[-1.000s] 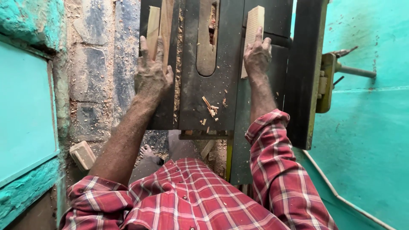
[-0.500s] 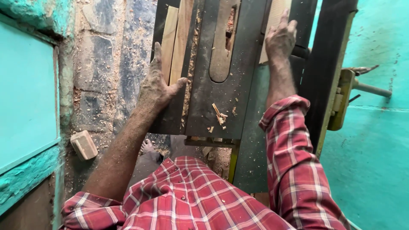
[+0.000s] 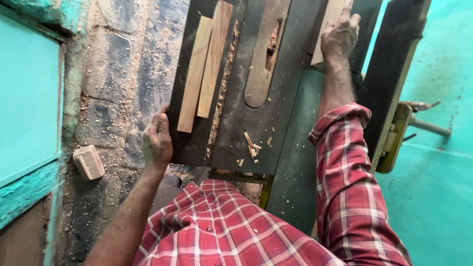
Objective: The recorder is organizing and stacking several small rectangular wooden blocks on the surface of a stationary woodworking machine.
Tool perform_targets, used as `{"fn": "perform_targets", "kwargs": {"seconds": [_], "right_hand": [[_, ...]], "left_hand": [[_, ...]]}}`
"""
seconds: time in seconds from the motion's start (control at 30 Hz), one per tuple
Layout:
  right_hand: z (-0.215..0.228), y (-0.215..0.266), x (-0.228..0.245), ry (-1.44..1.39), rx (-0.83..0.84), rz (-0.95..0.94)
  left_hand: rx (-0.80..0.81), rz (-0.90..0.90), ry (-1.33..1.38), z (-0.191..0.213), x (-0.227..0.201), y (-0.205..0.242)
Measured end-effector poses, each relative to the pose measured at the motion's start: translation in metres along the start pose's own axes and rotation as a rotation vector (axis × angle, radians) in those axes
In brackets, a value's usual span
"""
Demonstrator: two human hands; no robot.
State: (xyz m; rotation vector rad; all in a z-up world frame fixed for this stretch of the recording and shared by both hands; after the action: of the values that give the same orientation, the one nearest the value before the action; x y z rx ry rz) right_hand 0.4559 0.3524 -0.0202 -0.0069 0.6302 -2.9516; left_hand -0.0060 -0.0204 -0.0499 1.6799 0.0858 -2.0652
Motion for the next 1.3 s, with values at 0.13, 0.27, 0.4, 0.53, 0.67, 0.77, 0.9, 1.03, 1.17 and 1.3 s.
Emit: {"fn": "perform_targets", "kwargs": {"seconds": [0.13,0.27,0.4,0.53,0.67,0.77,0.9,1.03,1.17,1.3], "right_hand": [[-0.005,-0.016,0.001,0.023,0.018,-0.012],[0.006,0.004,0.000,-0.077,0.012,-0.056],[0.102,0.102,0.047,-0.028,-0.115,-0.022],[0.107,0.236,0.036,-0.666,0.133,-0.194],[0.158,0.261,0.086,0.017,0.088,-0.231],[0.147,0.252,0.078,-0.019,0.059,-0.241],[0.132,0.236,0.074,-0.023,0.010,-0.133],[0.117,0.216,0.065,-0.051,0.048,-0.171],[0.109,0.205,0.057,-0.046,0.084,-0.198],[0.101,0.189,0.054,-0.036,0.063,-0.159]], "left_hand": [[-0.051,0.097,-0.103,-0.003,0.007,-0.007],[0.067,0.220,-0.310,-0.012,0.022,-0.012],[0.097,0.089,-0.321,-0.020,0.043,-0.019],[0.094,-0.150,-0.315,-0.015,0.031,-0.024],[0.190,0.047,-0.265,-0.013,0.026,-0.029],[0.192,0.066,-0.275,-0.016,0.031,-0.033],[0.140,0.009,-0.301,-0.013,0.038,-0.032],[0.160,0.072,-0.363,-0.014,0.039,-0.032],[0.167,0.045,-0.338,-0.015,0.033,-0.031],[0.170,0.048,-0.346,-0.013,0.029,-0.032]]}}
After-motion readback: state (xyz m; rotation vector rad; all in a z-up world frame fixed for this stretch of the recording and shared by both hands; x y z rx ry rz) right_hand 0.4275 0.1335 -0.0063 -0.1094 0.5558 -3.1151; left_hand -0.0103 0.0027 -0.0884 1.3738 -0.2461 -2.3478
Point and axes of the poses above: each hand's wrist, its own y-axis away from the middle knuckle, its own z-axis out of the back of the hand, x = y × z, the point moved 4 cm from there along -y, towards the middle knuckle, and after that the axes turned 4 degrees about -x, right-handed, at the moved point
